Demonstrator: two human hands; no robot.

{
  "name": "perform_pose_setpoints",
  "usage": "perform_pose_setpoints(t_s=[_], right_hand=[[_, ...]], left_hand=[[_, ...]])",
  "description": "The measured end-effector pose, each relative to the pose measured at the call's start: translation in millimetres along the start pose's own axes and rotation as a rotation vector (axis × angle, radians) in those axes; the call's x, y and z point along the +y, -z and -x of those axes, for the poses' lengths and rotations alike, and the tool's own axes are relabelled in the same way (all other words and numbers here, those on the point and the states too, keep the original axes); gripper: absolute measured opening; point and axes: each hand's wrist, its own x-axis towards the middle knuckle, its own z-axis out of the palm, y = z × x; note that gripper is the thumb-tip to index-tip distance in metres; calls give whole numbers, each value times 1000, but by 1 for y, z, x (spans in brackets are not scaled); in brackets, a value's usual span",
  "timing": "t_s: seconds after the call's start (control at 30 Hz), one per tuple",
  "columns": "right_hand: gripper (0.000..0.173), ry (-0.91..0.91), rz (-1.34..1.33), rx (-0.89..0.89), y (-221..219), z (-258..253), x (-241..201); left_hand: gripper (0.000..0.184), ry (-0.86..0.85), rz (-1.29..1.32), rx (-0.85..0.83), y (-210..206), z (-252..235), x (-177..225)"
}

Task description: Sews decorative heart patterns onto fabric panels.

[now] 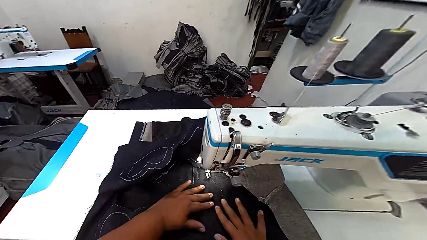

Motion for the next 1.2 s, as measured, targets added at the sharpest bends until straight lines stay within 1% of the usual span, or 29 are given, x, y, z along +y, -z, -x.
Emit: perform_pose_setpoints(t_s=[0.07,0.1,0.2,0.27,0.37,0.47,0.57,0.63,0.67,0.73,0.77,0.83,0.9,0.93,1.07,1.17,1.2], right_hand=[[65,92,14,90,-8,-13,20],[66,131,-2,85,-5,-26,31],[67,215,-85,-94,19,-75,62],[64,246,-99,-171,32,-105,76],[63,185,-87,-266,45,-131,81],[66,77,-58,-372,64,-136,72],[66,49,-19,-430,73,-136,67],[61,69,-25,-392,70,-132,64],[54,71,-47,-334,66,-126,59],[45,19,-105,-254,51,-102,42],[44,8,-140,-210,40,-85,32],[43,66,-208,-80,21,-57,19],[46,122,-170,23,5,-42,17],[46,136,-149,47,2,-42,20],[49,171,-142,-13,8,-57,38],[49,228,-139,51,6,-69,49],[49,229,-139,37,8,-76,53]], left_hand=[[64,88,48,25,3,-3,-1],[66,165,68,27,5,-6,0],[73,415,87,52,12,-19,4],[76,520,69,83,15,-28,5],[78,614,56,87,19,-37,9],[77,653,62,88,22,-43,15],[76,664,57,76,23,-46,19],[76,648,22,56,24,-42,18],[77,628,-16,40,26,-39,15],[77,589,-56,0,25,-32,10],[77,582,-64,-20,23,-30,9],[78,585,-71,-31,25,-31,8],[78,609,-65,-35,26,-32,8],[78,623,-66,-41,26,-33,8],[77,656,-60,-41,24,-36,11],[77,692,-51,-18,27,-40,10],[76,707,-47,-8,28,-42,9]])
